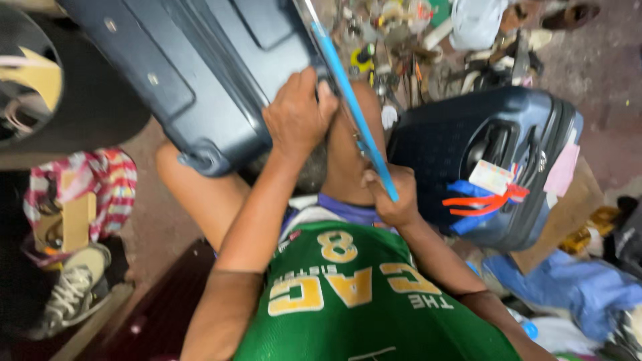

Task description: The person uses a blue hacksaw to cut a small plastic component on the side of a grey suitcase. After sawing, they remove the cut piece and briefly inspect the area before resuming sawing.

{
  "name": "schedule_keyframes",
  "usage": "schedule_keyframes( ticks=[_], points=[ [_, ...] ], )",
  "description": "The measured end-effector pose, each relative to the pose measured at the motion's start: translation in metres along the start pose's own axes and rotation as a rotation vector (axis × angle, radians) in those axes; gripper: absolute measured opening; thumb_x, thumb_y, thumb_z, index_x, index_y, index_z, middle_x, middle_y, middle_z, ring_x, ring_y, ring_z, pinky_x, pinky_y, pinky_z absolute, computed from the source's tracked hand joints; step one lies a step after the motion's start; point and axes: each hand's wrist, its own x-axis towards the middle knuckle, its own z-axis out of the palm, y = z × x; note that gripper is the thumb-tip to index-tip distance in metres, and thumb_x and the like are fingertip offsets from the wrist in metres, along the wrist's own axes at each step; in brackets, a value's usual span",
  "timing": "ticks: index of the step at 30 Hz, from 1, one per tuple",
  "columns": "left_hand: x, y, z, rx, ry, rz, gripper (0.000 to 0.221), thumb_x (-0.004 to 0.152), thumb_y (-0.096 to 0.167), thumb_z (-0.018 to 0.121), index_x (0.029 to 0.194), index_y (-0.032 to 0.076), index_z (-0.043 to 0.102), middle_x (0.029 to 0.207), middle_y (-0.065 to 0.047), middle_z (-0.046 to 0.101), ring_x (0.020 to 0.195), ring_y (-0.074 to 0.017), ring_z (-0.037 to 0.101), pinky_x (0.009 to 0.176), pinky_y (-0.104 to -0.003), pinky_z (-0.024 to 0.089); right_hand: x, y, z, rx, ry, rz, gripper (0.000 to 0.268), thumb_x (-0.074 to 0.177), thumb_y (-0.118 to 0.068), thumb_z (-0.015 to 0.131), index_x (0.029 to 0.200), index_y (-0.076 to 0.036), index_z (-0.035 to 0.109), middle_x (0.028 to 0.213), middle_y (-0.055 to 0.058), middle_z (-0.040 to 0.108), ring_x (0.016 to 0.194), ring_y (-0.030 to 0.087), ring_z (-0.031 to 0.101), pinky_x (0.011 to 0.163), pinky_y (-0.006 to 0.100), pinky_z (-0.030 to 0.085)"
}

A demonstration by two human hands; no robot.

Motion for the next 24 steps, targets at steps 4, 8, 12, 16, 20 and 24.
schedule_keyframes(
  ticks=[4, 8, 12, 16, 20, 24],
  points=[
    [-0.006, -0.003, 0.001, -0.024, 0.001, 0.014, 0.025, 0.1, 0.032, 0.055, 0.093, 0.009, 0.055, 0.085, -0.011, 0.059, 0.075, -0.0329, 0.066, 0.058, -0.047, 0.051, -0.067, -0.018, -0.023, -0.035, -0.046, 0.127, 0.028, 0.1, -0.015, 0.058, 0.076, 0.0, 0.062, 0.065, 0.011, 0.06, 0.055, 0.021, 0.062, 0.056, 0.032, 0.049],
    [-0.013, 0.005, 0.011, -0.076, -0.031, 0.002, 0.024, 0.102, 0.032, 0.052, 0.094, 0.01, 0.054, 0.087, -0.011, 0.061, 0.077, -0.0333, 0.066, 0.061, -0.048, 0.052, -0.062, -0.018, -0.019, 0.106, 0.04, 0.178, 0.028, 0.103, -0.013, 0.057, 0.078, -0.001, 0.062, 0.066, 0.01, 0.062, 0.057, 0.021, 0.063, 0.058, 0.031, 0.053],
    [-0.001, 0.01, 0.019, -0.066, -0.039, 0.017, 0.024, 0.103, 0.034, 0.051, 0.098, 0.01, 0.055, 0.089, -0.011, 0.063, 0.08, -0.0349, 0.067, 0.063, -0.05, 0.051, 0.022, 0.025, 0.002, 0.016, 0.016, 0.043, 0.027, 0.108, -0.011, 0.057, 0.083, -0.002, 0.063, 0.063, 0.007, 0.057, 0.054, 0.016, 0.056, 0.054, 0.032, 0.042],
    [0.005, 0.008, 0.021, -0.042, -0.033, 0.012, 0.024, 0.103, 0.034, 0.05, 0.099, 0.011, 0.056, 0.089, -0.01, 0.064, 0.081, -0.035, 0.067, 0.065, -0.051, 0.052, -0.002, 0.027, -0.002, -0.181, 0.014, -0.158, 0.021, 0.105, -0.009, 0.054, 0.101, 0.005, 0.069, 0.068, 0.01, 0.058, 0.058, 0.019, 0.057, 0.054, 0.033, 0.042],
    [0.002, 0.002, 0.02, -0.051, -0.035, -0.022, 0.024, 0.102, 0.033, 0.049, 0.098, 0.011, 0.057, 0.089, -0.01, 0.064, 0.08, -0.0346, 0.067, 0.063, -0.05, 0.052, -0.097, -0.006, -0.022, -0.097, 0.025, 0.134, 0.027, 0.102, -0.014, 0.058, 0.079, -0.002, 0.064, 0.064, 0.01, 0.059, 0.056, 0.017, 0.059, 0.057, 0.031, 0.047],
    [-0.004, 0.001, 0.017, -0.066, -0.058, 0.01, 0.026, 0.104, 0.034, 0.048, 0.097, 0.01, 0.055, 0.09, -0.011, 0.064, 0.08, -0.0346, 0.067, 0.063, -0.05, 0.052, -0.08, 0.002, -0.011, 0.193, 0.077, 0.157, 0.025, 0.104, -0.02, 0.056, 0.1, 0.003, 0.066, 0.069, 0.006, 0.062, 0.06, 0.014, 0.063, 0.062, 0.031, 0.057]
  ],
)
